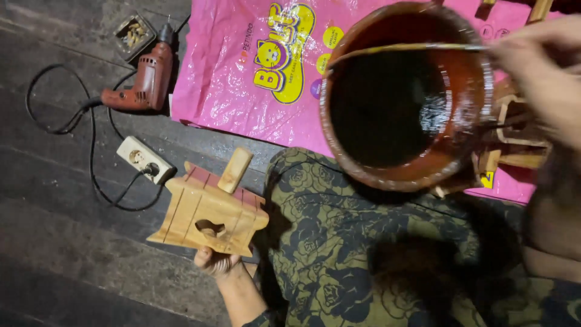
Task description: Staining small wooden birdhouse-like objects by dipping them into a bowl of dark wood stain.
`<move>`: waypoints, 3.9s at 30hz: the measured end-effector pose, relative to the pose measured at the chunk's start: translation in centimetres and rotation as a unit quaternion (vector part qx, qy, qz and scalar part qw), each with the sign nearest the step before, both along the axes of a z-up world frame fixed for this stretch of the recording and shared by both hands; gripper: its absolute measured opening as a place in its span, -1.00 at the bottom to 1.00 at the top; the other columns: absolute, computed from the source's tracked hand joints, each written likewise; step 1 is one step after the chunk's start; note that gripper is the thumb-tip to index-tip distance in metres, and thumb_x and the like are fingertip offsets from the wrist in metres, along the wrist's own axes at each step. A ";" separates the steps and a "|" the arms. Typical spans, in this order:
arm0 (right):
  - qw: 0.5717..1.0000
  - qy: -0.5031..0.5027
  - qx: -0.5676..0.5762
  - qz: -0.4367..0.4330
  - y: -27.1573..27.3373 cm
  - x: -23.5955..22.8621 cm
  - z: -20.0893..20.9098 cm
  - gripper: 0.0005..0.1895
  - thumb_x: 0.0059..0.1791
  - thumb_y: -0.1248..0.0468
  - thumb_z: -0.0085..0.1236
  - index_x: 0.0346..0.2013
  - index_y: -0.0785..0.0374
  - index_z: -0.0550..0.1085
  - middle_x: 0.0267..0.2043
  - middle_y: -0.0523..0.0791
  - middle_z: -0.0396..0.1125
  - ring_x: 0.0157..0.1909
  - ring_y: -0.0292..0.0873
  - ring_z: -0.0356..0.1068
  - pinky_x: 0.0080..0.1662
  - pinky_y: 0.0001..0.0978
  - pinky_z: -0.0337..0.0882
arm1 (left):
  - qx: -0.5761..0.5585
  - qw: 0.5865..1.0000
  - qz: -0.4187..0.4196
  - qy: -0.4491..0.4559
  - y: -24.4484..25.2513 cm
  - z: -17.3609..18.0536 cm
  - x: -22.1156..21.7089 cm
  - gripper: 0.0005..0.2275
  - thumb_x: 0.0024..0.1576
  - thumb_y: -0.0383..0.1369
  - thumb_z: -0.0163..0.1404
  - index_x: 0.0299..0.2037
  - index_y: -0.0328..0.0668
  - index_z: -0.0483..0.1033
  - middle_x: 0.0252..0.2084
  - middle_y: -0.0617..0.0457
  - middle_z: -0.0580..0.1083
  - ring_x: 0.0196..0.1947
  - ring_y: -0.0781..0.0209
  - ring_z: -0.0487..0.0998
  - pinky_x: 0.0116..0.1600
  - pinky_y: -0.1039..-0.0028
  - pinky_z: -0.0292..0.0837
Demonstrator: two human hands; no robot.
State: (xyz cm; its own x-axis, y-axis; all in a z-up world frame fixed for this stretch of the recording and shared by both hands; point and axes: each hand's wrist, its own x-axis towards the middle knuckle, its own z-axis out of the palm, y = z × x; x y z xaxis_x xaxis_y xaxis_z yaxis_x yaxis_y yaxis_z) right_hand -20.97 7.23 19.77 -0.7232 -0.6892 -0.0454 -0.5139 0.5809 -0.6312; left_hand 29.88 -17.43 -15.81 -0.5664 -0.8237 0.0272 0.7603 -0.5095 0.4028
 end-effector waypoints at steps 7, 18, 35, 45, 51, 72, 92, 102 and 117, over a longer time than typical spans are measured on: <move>0.971 -0.026 -0.218 0.091 -6.1 3.2 -2.8 -0.93 0.22 0.67 0.17 -0.01 0.71 0.53 -0.32 0.09 0.39 -0.54 -0.28 0.09 -0.48 -0.55 0.02 | 0.039 0.995 -0.076 0.058 1.6 12.0 -5.8 -0.68 0.03 -0.41 0.09 0.01 -0.30 0.54 0.10 -0.17 0.54 -0.07 -0.06 0.57 -0.16 0.17 0.48; 0.973 0.020 -0.226 0.043 -6.5 6.2 -5.4 -0.94 0.02 0.53 0.23 -0.25 0.53 0.61 -0.43 0.00 0.49 -0.63 -0.29 0.19 -0.57 -0.54 0.08 | -0.007 0.999 -0.044 0.010 1.1 14.9 -8.5 -0.69 0.06 -0.33 0.11 0.00 -0.22 0.69 0.19 -0.16 0.52 0.21 -0.16 0.47 0.15 -0.44 0.23; 0.954 0.215 -0.134 0.158 -0.2 16.6 -14.9 -0.60 -0.06 0.36 0.12 0.07 0.41 0.42 0.25 0.21 0.25 0.16 0.10 0.31 0.17 -0.03 0.23 | -0.051 0.996 0.040 -0.069 0.5 18.9 -18.3 -0.63 0.04 -0.13 0.10 0.05 0.05 0.62 0.16 0.22 0.53 0.29 0.23 0.43 0.47 0.02 0.21; 0.939 0.288 -0.179 0.061 2.1 13.5 -11.8 -0.52 0.13 0.22 -0.09 0.28 0.46 0.34 0.32 0.28 0.24 0.17 0.31 0.40 -0.12 0.01 0.40 | -0.070 0.993 -0.076 -0.059 1.6 17.5 -22.9 -0.55 0.03 -0.17 0.06 0.16 0.00 0.55 0.15 0.08 0.54 0.17 0.18 0.50 0.39 0.06 0.25; 0.902 -0.208 -0.377 -0.028 3.6 7.3 -7.5 -0.31 0.05 0.34 0.12 0.45 0.28 0.11 0.37 0.16 0.16 0.03 0.09 0.46 0.02 0.12 0.52 | -0.080 0.987 -0.128 -0.054 3.5 13.0 -24.5 -0.43 -0.06 -0.29 0.09 0.24 -0.10 0.40 0.08 -0.06 0.52 0.02 0.09 0.55 0.20 0.10 0.38; 0.877 -0.257 -0.373 -0.161 2.4 6.6 -9.0 -0.65 0.01 0.48 0.24 0.08 0.52 0.44 -0.22 -0.02 0.38 -0.24 -0.26 0.48 -0.16 -0.46 0.63 | -0.476 0.822 0.027 -0.312 7.7 18.0 -30.0 -0.04 0.00 -0.30 0.32 0.53 -0.24 -0.13 0.54 -0.24 0.01 0.54 -0.12 -0.05 0.56 -0.05 -0.25; 0.972 0.036 -0.205 -0.111 -0.7 6.6 -18.5 -0.69 -0.14 0.49 0.45 -0.12 0.45 0.58 -0.28 0.15 0.42 -0.33 0.12 0.51 -0.29 -0.26 0.57 | -0.559 0.623 0.236 -0.493 8.1 8.0 -28.6 -0.17 0.20 0.16 -0.05 0.45 -0.39 -0.02 0.48 -0.41 0.04 0.49 -0.39 0.00 0.42 -0.33 -0.35; 0.988 0.012 -0.129 -0.087 -0.2 6.1 -21.1 -0.67 -0.16 0.43 0.44 -0.20 0.50 0.51 -0.28 0.20 0.38 -0.38 0.11 0.49 -0.41 -0.29 0.54 | -0.551 0.626 0.232 -0.501 8.5 7.8 -28.7 -0.22 0.24 0.12 -0.07 0.44 -0.39 0.01 0.48 -0.40 0.04 0.49 -0.44 0.00 0.39 -0.37 -0.34; 0.991 0.028 0.127 -0.037 -0.3 5.2 -21.9 -0.72 -0.06 0.22 0.35 -0.17 0.27 0.50 -0.26 0.02 0.43 -0.26 0.18 0.54 -0.25 0.01 0.54 | -0.542 0.640 0.225 -0.496 8.6 7.4 -28.6 -0.28 0.25 0.05 -0.03 0.43 -0.39 0.07 0.46 -0.36 0.09 0.49 -0.41 0.01 0.42 -0.32 -0.36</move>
